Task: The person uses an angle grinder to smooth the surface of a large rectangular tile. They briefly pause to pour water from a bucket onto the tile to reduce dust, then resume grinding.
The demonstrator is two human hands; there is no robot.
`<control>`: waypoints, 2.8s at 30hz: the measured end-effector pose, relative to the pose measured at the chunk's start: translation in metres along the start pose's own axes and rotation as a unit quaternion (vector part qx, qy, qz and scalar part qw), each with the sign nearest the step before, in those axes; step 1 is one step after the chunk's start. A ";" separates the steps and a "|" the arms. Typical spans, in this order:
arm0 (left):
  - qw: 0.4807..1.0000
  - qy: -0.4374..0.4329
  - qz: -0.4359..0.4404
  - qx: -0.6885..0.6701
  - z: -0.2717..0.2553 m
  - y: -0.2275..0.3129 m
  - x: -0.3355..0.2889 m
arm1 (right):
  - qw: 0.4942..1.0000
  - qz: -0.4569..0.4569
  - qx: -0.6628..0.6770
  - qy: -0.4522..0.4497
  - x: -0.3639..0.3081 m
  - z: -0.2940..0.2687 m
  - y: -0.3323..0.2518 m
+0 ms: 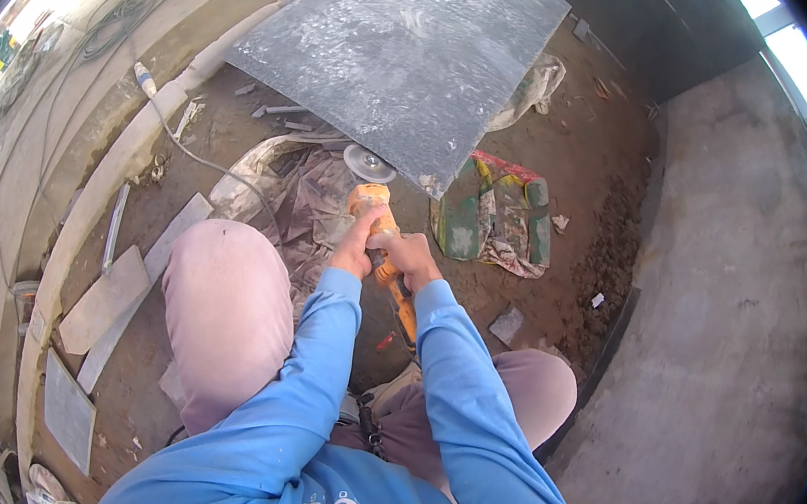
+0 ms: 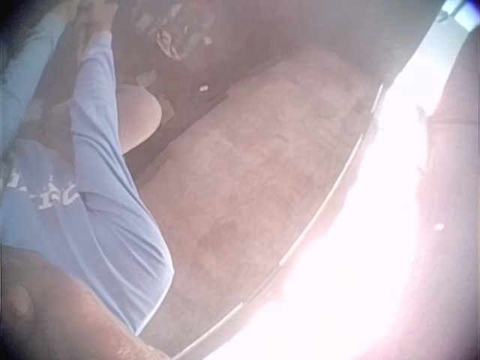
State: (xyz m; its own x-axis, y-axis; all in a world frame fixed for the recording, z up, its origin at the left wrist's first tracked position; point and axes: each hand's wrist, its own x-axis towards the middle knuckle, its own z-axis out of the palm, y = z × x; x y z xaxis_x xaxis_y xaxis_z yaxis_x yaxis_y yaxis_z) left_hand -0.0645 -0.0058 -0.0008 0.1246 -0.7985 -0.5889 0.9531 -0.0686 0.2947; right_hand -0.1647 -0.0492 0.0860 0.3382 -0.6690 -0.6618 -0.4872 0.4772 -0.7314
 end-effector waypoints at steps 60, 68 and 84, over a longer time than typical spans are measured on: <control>0.999 -0.005 -0.013 0.046 0.020 -0.034 -0.024 | 0.999 0.021 0.018 0.016 -0.027 -0.032 0.025; 0.998 0.001 -0.012 0.063 0.018 -0.031 -0.021 | 0.999 0.024 0.010 0.023 -0.024 -0.029 0.023; 0.999 0.003 -0.008 0.044 0.009 -0.015 -0.008 | 0.999 0.031 0.031 0.006 -0.016 -0.018 0.010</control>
State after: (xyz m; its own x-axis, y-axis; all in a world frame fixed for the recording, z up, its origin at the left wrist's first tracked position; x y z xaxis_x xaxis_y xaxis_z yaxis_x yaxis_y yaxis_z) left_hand -0.0820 -0.0042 0.0065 0.1114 -0.7928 -0.5992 0.9275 -0.1336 0.3492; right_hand -0.1892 -0.0442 0.0920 0.2994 -0.6437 -0.7043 -0.4554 0.5522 -0.6983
